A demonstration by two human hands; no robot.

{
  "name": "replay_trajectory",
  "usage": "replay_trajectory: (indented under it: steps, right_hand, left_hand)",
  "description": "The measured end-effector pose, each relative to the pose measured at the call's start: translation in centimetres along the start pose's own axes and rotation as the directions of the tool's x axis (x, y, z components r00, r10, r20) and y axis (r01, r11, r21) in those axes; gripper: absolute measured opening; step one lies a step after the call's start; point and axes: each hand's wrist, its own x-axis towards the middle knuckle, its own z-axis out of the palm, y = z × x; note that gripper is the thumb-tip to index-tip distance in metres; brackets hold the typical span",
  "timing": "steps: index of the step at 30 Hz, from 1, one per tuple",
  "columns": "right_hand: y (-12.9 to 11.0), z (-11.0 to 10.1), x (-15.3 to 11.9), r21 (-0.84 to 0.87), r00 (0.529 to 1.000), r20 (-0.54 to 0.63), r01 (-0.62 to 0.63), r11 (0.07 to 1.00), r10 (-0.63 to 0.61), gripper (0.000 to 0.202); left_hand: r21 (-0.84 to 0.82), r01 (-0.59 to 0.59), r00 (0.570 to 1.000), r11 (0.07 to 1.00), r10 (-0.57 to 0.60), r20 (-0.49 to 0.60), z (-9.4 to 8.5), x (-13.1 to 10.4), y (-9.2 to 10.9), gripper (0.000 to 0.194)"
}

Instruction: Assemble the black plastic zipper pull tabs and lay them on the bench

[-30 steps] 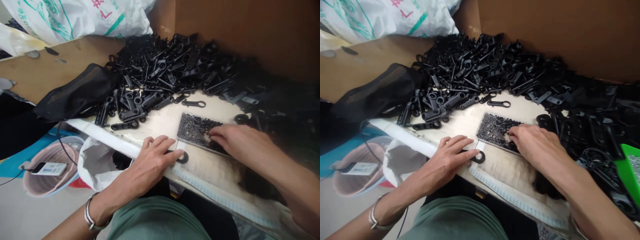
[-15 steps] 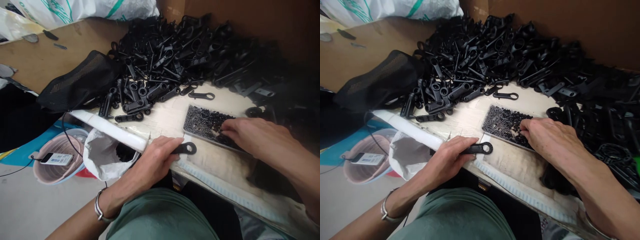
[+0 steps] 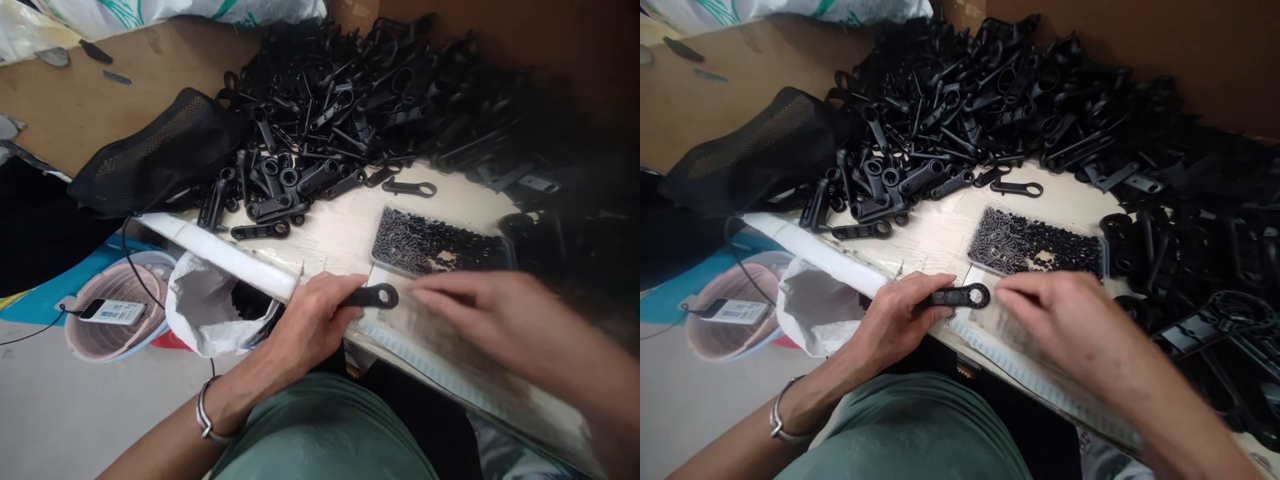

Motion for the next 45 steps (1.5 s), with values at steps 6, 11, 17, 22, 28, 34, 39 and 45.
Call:
replay_trajectory:
  steps: [6,11,17,22,28,34,39,45]
  right_hand:
    - [-3.4,3.7,-1.2,0.111,1.000,0.019,-0.007,0.994,0.005,0.032]
    - [-3.2,3.3,-0.6,0.071,0.998,0.024,0.050,0.996,-0.052,0.028]
    - [-2.4,1.5,0.5,0.015,0.954,0.230,0.196,0.981,-0.194,0.029]
    - [-2.3,0.9,1.1,0.005,0.930,0.280,0.248,0.969,-0.239,0.030]
    - [-2.8,0.8,0.5,0.054,0.925,0.305,0.220,0.974,-0.226,0.032]
    - [0.2,-0.3,-1.7,0.183,0.999,-0.014,0.051,0.982,-0.049,0.024]
    - [4.0,-2.3,-0.1,-0.243,0.988,-0.129,-0.112,0.963,0.082,0.026]
    - [3.7,-1.5,3.1,-0.410,0.996,0.016,-0.070,0.910,0.084,0.023]
  left_hand:
    - [0.007,0.012,0.999,1.000,-0.011,-0.046,0.5,-0.2,-0.2,0.035]
    - [-0.011,0.027,0.998,1.000,-0.027,-0.048,0.6,-0.2,-0.2,0.034]
    - [-0.030,0.059,0.998,0.998,-0.060,-0.020,0.3,0.0,-0.1,0.034]
    - [-0.041,0.048,0.999,0.998,-0.048,-0.004,0.2,0.0,-0.1,0.033]
    - [-0.023,0.053,0.998,0.998,-0.053,-0.016,0.3,0.0,-0.5,0.036]
    - [-0.019,0.023,1.000,1.000,-0.023,-0.002,0.1,0.0,-0.5,0.036]
    - [-0.034,-0.022,0.999,0.999,0.023,0.026,0.1,0.1,-0.4,0.034]
    - [-0.019,-0.199,0.979,0.980,0.198,-0.051,-0.7,0.5,0.6,0.026]
